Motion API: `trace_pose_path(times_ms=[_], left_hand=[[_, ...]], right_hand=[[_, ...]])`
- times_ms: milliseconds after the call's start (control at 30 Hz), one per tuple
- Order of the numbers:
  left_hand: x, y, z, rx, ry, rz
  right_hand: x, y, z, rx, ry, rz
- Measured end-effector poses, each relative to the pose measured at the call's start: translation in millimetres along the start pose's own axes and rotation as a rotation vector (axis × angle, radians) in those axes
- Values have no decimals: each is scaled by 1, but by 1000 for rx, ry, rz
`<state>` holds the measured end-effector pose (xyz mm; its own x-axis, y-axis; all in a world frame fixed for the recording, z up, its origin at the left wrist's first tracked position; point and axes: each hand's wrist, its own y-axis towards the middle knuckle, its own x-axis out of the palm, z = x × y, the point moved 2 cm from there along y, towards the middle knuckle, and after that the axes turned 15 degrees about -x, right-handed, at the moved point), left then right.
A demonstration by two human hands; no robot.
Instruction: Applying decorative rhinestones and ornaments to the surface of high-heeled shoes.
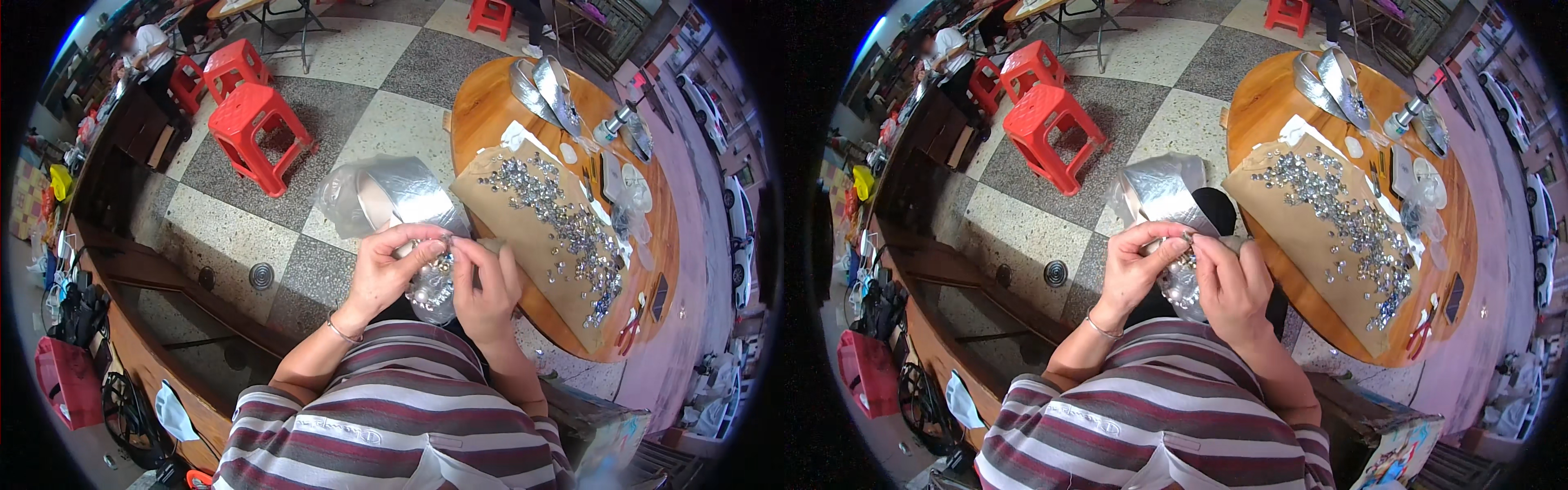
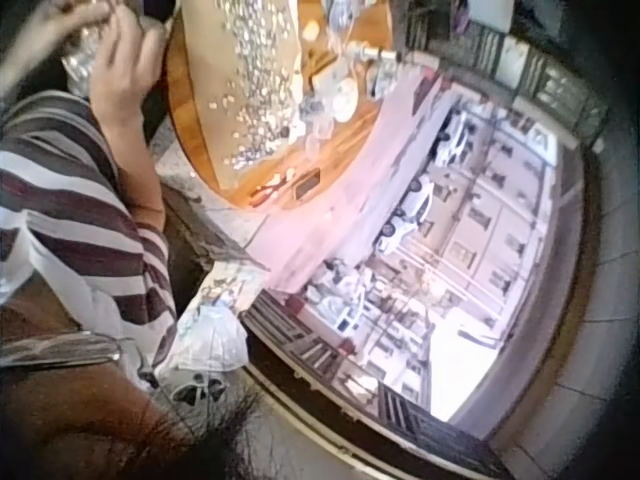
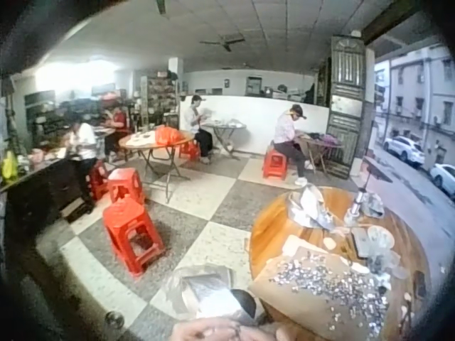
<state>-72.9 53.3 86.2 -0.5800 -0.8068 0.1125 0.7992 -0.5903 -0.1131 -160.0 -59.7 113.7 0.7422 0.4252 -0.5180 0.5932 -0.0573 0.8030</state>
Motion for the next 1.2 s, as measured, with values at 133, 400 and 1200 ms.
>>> trace_pose_path(times_ms=[133,400,1200], left_hand=[[3,-4,-4,-104,-176,-92],[8,1,-10,-121,-289,-149],[-2,-11,3,37,-88,-47]], right_hand=[[0,1,-2,-226,-189,-6],[1,-10,11,-312,-220,-19],[6,-5,-7,125,167,45]])
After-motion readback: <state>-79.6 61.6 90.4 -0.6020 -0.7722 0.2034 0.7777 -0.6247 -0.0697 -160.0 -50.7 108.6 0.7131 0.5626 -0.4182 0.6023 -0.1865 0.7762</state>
